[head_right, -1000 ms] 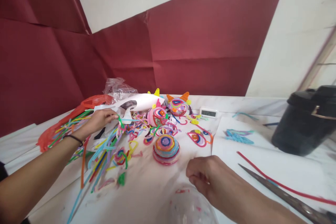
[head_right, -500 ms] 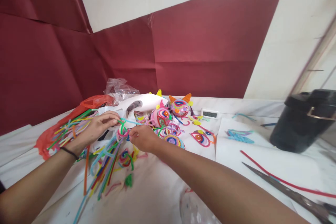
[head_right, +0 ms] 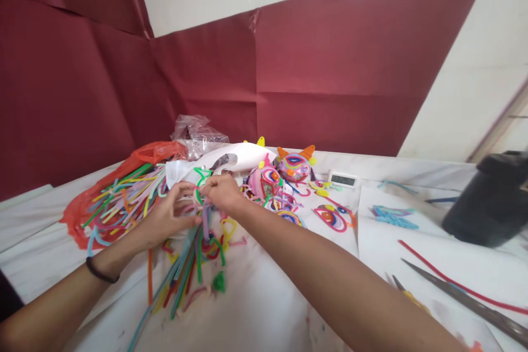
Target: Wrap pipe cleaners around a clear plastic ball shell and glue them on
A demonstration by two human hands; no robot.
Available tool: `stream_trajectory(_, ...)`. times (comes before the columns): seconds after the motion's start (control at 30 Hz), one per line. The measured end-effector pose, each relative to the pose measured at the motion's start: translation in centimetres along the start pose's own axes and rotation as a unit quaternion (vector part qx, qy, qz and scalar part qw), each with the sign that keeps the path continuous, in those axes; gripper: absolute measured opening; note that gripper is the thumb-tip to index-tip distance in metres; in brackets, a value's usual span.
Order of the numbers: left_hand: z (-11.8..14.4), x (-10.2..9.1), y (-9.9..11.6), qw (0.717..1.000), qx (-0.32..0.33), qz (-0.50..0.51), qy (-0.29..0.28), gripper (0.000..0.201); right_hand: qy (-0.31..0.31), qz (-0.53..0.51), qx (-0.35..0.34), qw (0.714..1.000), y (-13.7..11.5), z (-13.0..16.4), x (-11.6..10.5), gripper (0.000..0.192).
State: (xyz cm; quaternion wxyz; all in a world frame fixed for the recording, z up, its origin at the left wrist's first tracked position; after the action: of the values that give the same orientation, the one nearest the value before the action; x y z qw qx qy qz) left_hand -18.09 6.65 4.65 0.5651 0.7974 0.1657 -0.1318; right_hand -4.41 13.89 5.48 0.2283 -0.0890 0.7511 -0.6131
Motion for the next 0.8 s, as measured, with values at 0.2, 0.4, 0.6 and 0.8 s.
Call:
stream_trajectory(0.2, 1.0, 0.5, 0.0, 0.998, 0.028, -0.056, -0.01, 0.047, -0.041, -0.139, 0.093, 0.985, -0.5, 1.1, -0.3, 0.017)
stream_trajectory(0.4, 0.2, 0.7, 0.9, 0.998, 0.037, -0.032, 0.04, 0.022, -0.069, -0.201, 0.127, 0.969, -0.6, 2.6, -0.7, 0.016)
stream_trajectory(0.6, 0.0, 0.5, 1.1, 0.997, -0.005, 0.041, 0.062, 0.031, -0.037, -0.203, 0.131, 0.97, -0.2, 3.5, -1.9, 0.019)
stream_trajectory(0.8, 0.0, 0.6, 2.0, 0.993, -0.036, 0.085, 0.076, 0.038, -0.004, -0.182, 0.114, 0.977, -0.6, 4.8, -3.5, 0.02)
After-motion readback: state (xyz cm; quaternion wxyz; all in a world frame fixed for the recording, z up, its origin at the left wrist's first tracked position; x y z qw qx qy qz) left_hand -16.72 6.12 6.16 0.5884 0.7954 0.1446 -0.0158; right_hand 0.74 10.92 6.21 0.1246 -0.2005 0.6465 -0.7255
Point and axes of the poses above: each hand's wrist, its own z-axis away from the middle knuckle, its own x-axis out of the palm, y = z × x, the point moved 4 cm from there along -z, towards the middle knuckle, and after that the axes turned 5 degrees about z, right-handed, at the moved point
